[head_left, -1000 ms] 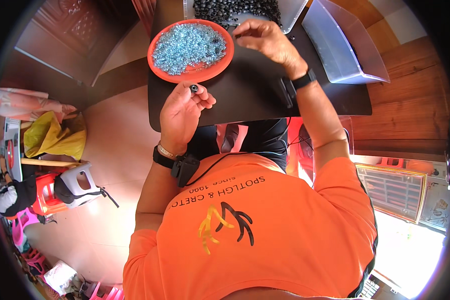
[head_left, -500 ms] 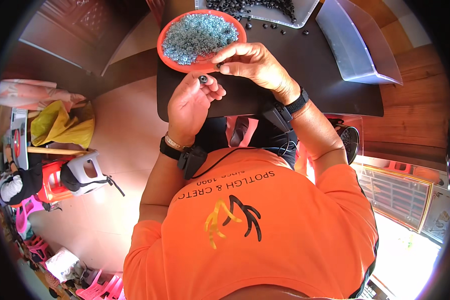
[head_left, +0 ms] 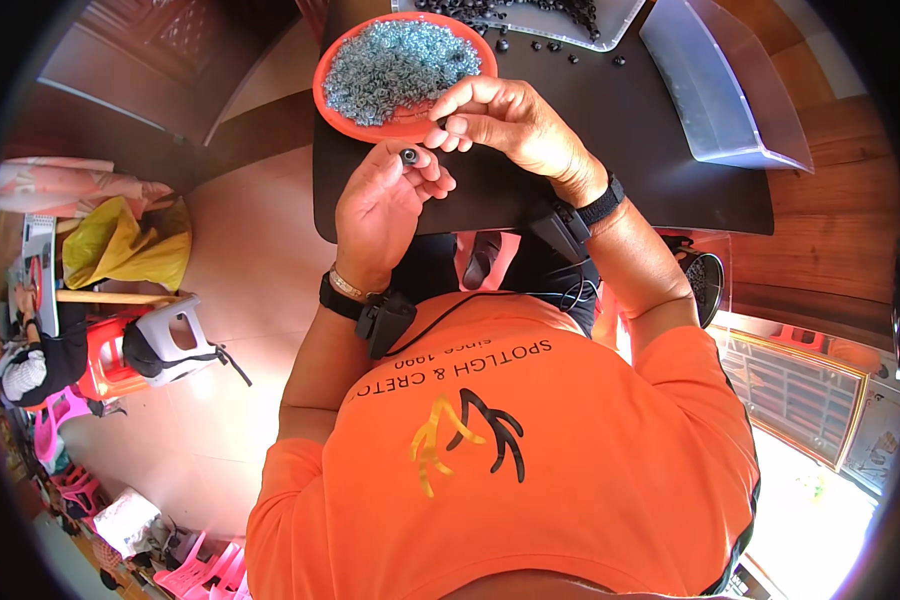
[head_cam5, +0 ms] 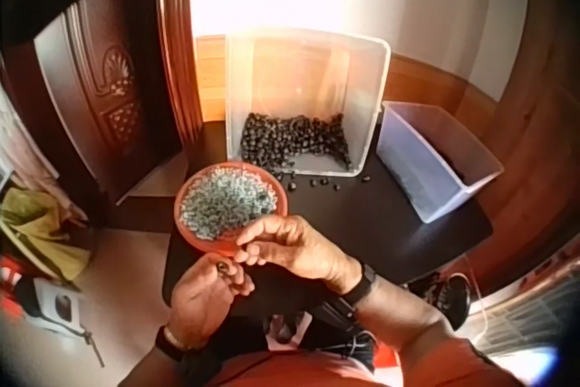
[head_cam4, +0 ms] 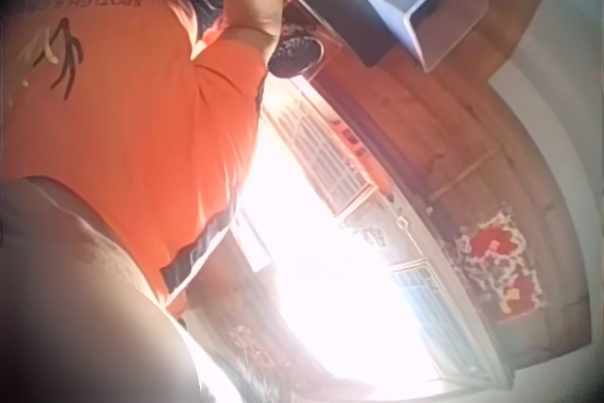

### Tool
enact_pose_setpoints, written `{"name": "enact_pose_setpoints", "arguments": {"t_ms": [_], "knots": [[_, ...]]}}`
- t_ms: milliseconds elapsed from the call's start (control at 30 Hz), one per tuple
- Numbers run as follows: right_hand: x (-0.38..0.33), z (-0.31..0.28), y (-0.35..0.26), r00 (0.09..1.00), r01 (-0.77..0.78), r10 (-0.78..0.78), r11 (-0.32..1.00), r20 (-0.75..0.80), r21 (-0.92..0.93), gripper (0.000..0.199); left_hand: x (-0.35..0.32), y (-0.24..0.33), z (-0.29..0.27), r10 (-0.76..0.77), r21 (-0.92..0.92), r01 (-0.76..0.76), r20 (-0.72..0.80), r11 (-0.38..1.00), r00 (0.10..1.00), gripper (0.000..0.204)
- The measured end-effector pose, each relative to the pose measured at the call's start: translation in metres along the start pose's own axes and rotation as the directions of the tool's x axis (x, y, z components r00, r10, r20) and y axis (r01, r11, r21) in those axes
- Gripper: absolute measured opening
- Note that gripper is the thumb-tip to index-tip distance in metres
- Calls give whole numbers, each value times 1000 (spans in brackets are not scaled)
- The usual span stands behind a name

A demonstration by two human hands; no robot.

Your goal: Sorting small black screws or pins from a red bowl containing blue-silver components into a black plastic container.

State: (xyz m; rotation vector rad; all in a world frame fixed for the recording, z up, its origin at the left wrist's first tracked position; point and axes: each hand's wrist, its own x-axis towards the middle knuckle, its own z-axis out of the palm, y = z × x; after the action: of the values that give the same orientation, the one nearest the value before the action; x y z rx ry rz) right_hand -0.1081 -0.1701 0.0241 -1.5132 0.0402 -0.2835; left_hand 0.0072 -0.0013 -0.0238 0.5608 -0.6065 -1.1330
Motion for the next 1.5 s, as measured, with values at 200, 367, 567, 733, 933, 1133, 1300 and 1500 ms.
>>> {"name": "enact_pose_setpoints", "arguments": {"t_ms": [200,367,567,733,933,1133,1300,1500], "knots": [[-1,6,-1,990,58,-77,986,-119,-154,13,2,-1,-2,-2,-23,2,11,1000,1000,24],[-3,16,-10,992,43,-62,983,-106,-177,13,2,-2,-3,-5,-42,6,6,999,1000,23],[4,24,-1,987,148,-152,985,-44,-93,15,3,-2,-6,2,-34,-1,41,999,999,25],[7,27,2,990,140,-140,990,21,8,16,4,-4,-8,-11,-88,11,10,996,1000,26],[9,24,8,992,121,-123,991,29,49,17,4,-5,-7,0,-115,1,8,993,1000,27],[8,26,8,991,135,-135,990,23,-34,16,4,-5,-9,-12,-98,12,2,995,1000,26],[7,30,7,987,152,-156,984,-36,-97,15,4,-3,-4,-25,-132,19,-44,991,999,27],[6,34,6,943,296,-332,861,-17,-413,18,4,-4,-3,-29,-139,18,-81,990,996,26]]}}
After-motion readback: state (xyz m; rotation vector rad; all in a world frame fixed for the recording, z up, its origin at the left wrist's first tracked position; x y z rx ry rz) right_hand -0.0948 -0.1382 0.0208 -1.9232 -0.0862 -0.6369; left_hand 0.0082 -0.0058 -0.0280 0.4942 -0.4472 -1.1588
